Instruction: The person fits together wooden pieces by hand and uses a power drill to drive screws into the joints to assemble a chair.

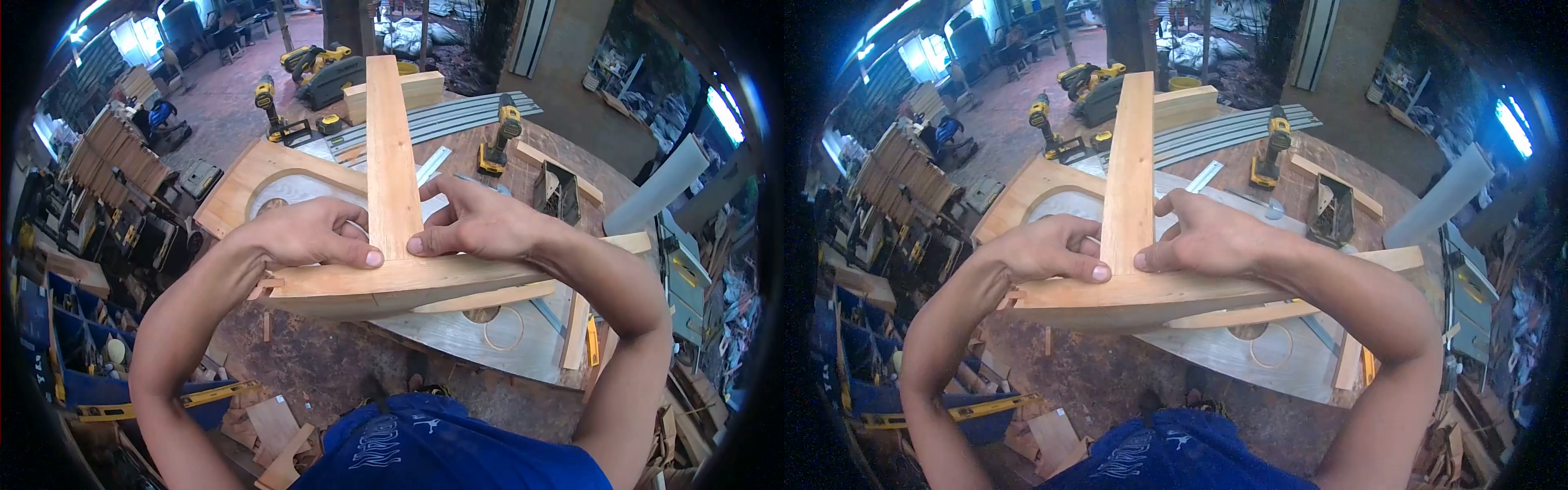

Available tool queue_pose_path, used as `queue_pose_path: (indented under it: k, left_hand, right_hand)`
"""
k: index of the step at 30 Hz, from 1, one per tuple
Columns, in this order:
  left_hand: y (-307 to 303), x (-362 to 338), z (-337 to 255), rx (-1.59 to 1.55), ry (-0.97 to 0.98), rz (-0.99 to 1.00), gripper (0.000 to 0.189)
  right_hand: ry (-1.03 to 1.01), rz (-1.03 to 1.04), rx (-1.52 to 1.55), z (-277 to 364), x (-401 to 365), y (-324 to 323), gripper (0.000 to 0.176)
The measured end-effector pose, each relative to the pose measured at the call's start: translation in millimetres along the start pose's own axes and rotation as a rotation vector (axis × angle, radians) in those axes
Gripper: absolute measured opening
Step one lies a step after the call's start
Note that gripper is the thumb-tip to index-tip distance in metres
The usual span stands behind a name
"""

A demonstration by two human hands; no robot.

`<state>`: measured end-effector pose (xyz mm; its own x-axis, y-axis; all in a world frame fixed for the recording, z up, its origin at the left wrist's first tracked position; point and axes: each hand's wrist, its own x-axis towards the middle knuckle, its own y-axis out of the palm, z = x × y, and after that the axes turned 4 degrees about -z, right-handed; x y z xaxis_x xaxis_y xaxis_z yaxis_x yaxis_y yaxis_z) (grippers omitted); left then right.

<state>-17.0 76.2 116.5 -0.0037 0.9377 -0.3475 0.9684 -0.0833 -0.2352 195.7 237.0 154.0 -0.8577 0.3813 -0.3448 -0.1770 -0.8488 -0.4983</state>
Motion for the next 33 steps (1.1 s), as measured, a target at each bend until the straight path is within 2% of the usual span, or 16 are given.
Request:
queue_pose_path:
  k: [2, 5, 8, 11, 14, 17, 20, 23, 33]
  left_hand:
    - [-1.9, -0.4, 1.4, 0.042, -0.003, -0.002, 0.068]
    - [-1.7, -1.3, 0.0, 0.068, -0.014, -0.011, 0.069]
    - [-0.9, 1.0, 3.1, 0.035, -0.003, -0.003, 0.070]
    - [-0.5, 1.7, 5.6, 0.023, 0.013, -0.003, 0.071]
    - [-2.9, 3.7, 7.9, 0.032, 0.022, 0.004, 0.073]
    - [-2.4, 3.4, 7.8, 0.015, 0.027, 0.013, 0.074]
    - [-1.9, 2.6, 4.3, 0.018, 0.008, 0.018, 0.075]
    - [-2.1, 2.5, 3.9, 0.030, 0.012, 0.008, 0.075]
    - [-2.5, 2.9, 4.0, 0.043, 0.006, -0.002, 0.072]
  right_hand:
    - [0.011, -0.017, -0.008, -0.6, 0.6, 0.7, 0.083]
    - [-0.007, 0.017, -0.034, 2.1, -2.9, -0.7, 0.093]
    - [-0.026, 0.004, -0.066, -4.5, 2.6, 0.1, 0.090]
    - [0.015, 0.015, 0.007, -1.0, -0.2, -0.1, 0.084]
    - [0.066, -0.011, 0.114, -5.2, 5.8, 3.2, 0.061]
    - [0.044, -0.028, 0.082, -4.0, 4.2, 4.1, 0.059]
    - [0.018, -0.021, 0.073, -2.9, 1.1, 3.5, 0.061]
    - [0.008, -0.001, 0.028, 9.4, -8.3, 0.3, 0.074]
    - [-0.018, -0.006, 0.025, 8.6, -6.1, 0.3, 0.073]
